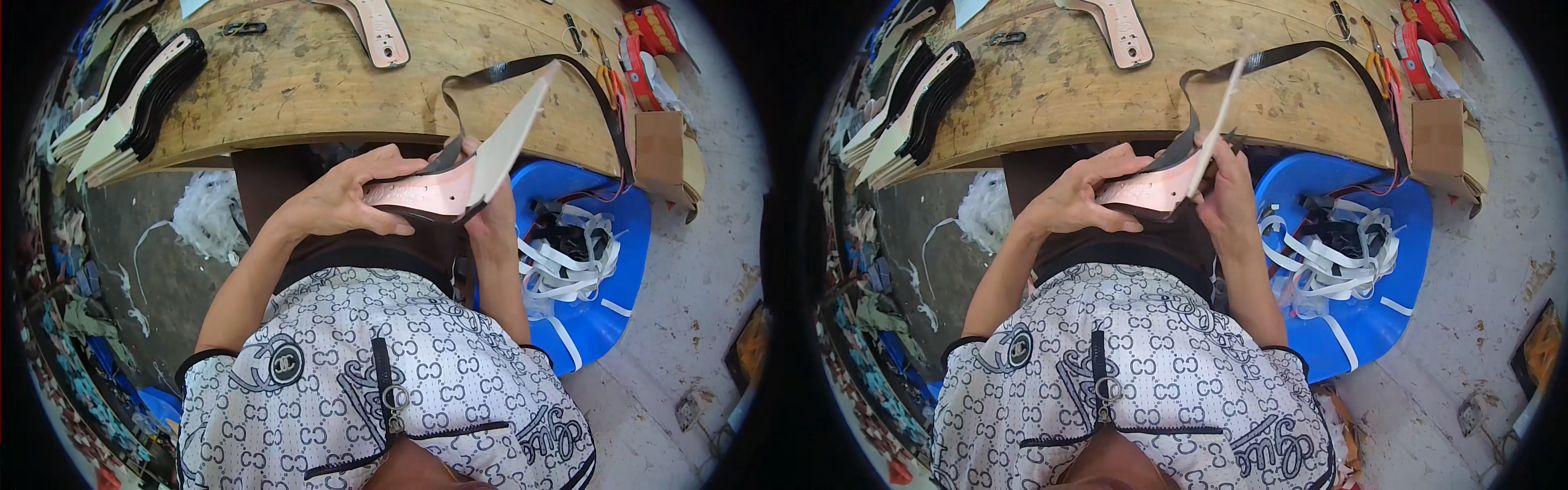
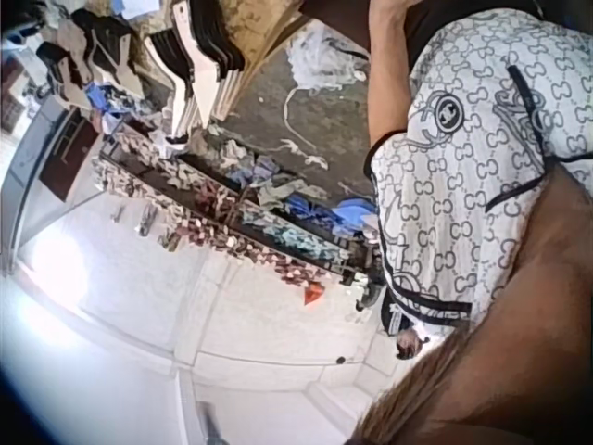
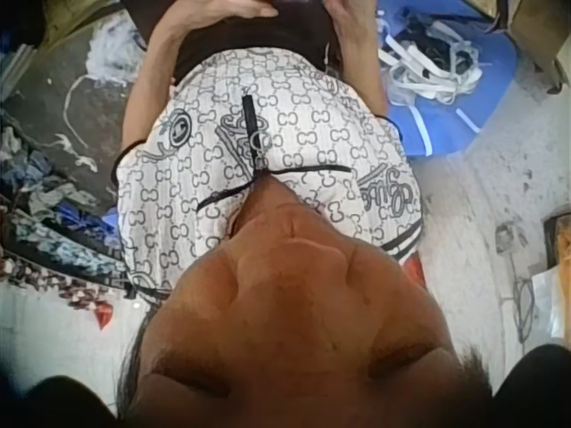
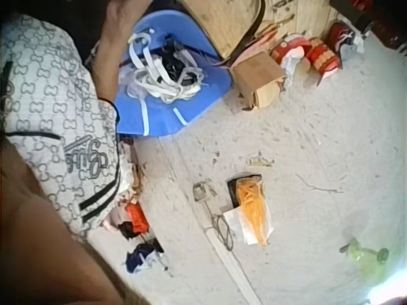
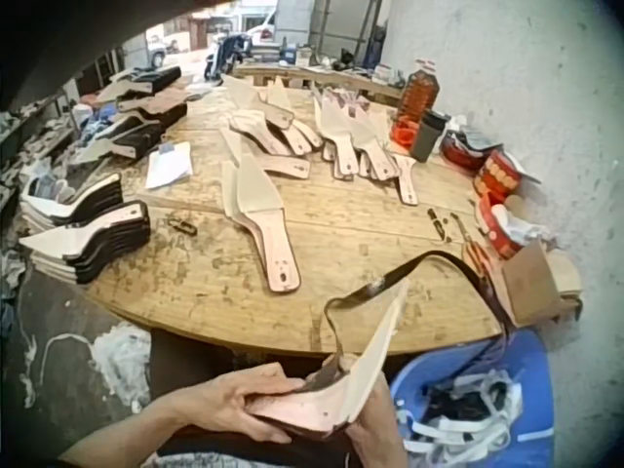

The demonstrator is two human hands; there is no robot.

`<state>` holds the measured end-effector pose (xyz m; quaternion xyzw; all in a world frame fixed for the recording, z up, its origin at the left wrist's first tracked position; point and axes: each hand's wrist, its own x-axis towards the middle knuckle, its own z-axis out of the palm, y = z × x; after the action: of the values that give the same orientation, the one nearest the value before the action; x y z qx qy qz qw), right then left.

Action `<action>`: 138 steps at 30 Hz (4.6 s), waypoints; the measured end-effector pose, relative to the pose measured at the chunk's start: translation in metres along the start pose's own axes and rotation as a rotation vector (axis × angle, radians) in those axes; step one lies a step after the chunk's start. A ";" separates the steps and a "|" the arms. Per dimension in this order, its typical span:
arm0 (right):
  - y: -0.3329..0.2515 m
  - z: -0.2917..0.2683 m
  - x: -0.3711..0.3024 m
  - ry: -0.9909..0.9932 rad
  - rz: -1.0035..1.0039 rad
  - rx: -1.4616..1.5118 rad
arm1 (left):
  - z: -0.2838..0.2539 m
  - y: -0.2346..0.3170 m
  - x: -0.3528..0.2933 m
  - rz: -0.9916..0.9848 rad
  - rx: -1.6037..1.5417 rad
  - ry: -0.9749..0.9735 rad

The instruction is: The person attaches edge strips along the contours of shoe insoles by hand, trimming the excess material with snips, and pulls plastic strips from a bin.

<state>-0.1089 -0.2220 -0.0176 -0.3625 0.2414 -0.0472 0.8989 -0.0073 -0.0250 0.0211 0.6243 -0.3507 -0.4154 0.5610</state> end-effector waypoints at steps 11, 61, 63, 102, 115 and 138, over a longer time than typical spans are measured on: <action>0.004 0.039 -0.032 -0.053 -0.232 -0.373 | 0.021 0.009 0.020 0.148 0.528 0.220; -0.074 0.001 0.036 -0.233 0.204 -0.656 | -0.025 0.038 0.001 -0.190 0.634 -0.168; -0.071 0.008 0.026 -0.182 0.082 -0.507 | -0.019 0.022 -0.001 -0.159 0.638 -0.060; 0.015 0.085 0.009 -0.119 -0.235 -0.384 | -0.036 -0.005 -0.003 0.041 -0.008 0.225; 0.055 0.089 -0.002 -0.149 -0.248 -0.575 | -0.088 0.003 0.057 0.483 0.042 1.361; 0.062 0.049 -0.002 0.199 -0.461 -0.423 | 0.033 -0.033 -0.005 0.062 0.759 0.740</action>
<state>-0.0932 -0.1450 -0.0281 -0.5798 0.2440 -0.2332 0.7416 -0.0406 -0.0298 -0.0118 0.8775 -0.2734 0.0056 0.3939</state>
